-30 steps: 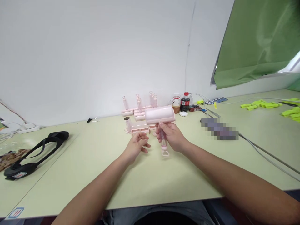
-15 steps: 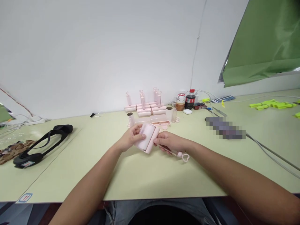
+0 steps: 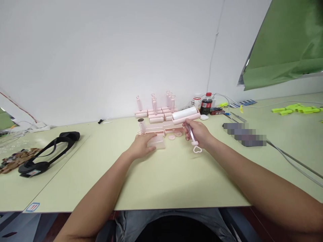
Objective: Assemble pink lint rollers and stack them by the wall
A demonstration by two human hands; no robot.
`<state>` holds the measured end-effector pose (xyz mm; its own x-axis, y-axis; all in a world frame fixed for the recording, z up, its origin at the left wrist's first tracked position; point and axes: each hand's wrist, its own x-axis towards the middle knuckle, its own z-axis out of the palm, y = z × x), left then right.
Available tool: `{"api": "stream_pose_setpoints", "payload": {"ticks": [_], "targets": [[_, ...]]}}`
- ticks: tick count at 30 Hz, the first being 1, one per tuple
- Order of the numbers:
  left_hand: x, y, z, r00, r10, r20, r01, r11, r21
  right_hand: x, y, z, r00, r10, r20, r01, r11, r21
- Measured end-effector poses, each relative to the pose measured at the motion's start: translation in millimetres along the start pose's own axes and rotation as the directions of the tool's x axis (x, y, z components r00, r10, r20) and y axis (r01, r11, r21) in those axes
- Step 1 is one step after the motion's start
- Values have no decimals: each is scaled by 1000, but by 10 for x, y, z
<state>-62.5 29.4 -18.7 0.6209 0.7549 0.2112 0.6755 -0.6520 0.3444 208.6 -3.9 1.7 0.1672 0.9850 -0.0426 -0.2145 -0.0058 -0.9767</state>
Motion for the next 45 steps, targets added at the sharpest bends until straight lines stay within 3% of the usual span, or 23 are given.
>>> {"api": "stream_pose_setpoints", "payload": {"ticks": [7,27,34,37,40,42,45], "targets": [[103,42,107,995,92,33,-94,993,64,-11,81,56,1000,0,11,0,1000,-13],[183,-81,210,997,71,-11,-69,990,126,-18,151,131,998,7,70,-1,997,-83],[149,-71,142,997,72,-4,-71,991,117,-83,100,127,986,86,140,-51,970,-236],[116,-84,107,979,84,-186,-79,996,33,-98,129,106,940,174,293,-58,930,-363],[71,-30,96,936,8,-352,-83,977,-198,-133,183,110,852,252,458,-25,895,-446],[32,74,112,951,-53,-306,-81,908,-410,-180,207,134,804,258,535,6,897,-442],[-35,305,154,987,-4,-161,-91,808,-582,-253,195,170,749,239,618,90,888,-452]]}}
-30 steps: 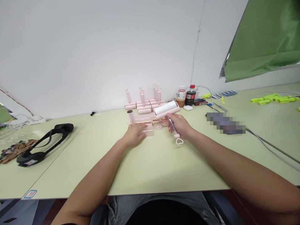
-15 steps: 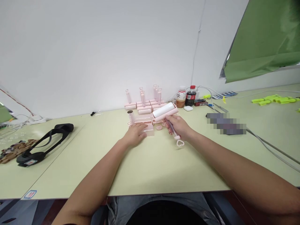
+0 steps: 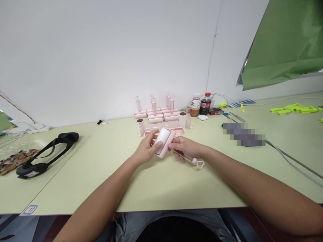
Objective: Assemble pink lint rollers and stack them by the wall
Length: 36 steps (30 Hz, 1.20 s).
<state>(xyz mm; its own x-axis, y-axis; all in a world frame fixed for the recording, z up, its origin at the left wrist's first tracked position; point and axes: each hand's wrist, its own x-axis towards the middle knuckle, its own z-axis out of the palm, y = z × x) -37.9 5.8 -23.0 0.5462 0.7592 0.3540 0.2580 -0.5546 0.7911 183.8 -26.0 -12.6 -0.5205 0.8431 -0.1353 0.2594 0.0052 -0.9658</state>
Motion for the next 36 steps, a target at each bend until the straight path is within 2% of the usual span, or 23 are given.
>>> {"api": "stream_pose_setpoints", "payload": {"ticks": [2,5,8,9,11,13,15,18,20,27,32,36], "targets": [[-40,108,99,1000,19,16,-19,999,30,-18,-29,1,1000,-28,5,29,995,-91],[-74,203,187,999,32,-26,-30,995,99,-15,-35,-60,978,-162,-133,143,979,-142],[-91,215,224,999,50,-7,-49,990,131,-4,-10,-120,883,-381,-274,324,917,-231],[-96,208,235,999,50,5,-50,990,132,-8,-8,-126,846,-458,-274,373,875,-310],[-109,191,261,999,32,32,-35,991,129,-37,-26,-111,779,-593,-204,447,753,-482],[-121,173,291,998,7,58,-15,991,132,-88,-74,-74,756,-646,-106,466,645,-606],[-133,160,317,997,-16,80,4,990,143,-148,-140,-35,778,-627,-46,441,598,-669],[-145,155,347,994,-28,107,10,987,163,-229,-242,-6,836,-549,-11,376,588,-716],[-143,161,368,992,5,123,-24,988,154,-269,-305,-5,857,-515,14,360,580,-731],[-81,110,482,984,121,128,-135,985,108,-344,-470,27,899,-429,87,346,574,-742],[-56,11,510,962,202,187,-220,972,82,-358,-513,66,906,-398,147,352,509,-785],[-44,16,488,943,245,226,-271,959,88,-372,-517,81,910,-378,172,350,472,-809]]}}
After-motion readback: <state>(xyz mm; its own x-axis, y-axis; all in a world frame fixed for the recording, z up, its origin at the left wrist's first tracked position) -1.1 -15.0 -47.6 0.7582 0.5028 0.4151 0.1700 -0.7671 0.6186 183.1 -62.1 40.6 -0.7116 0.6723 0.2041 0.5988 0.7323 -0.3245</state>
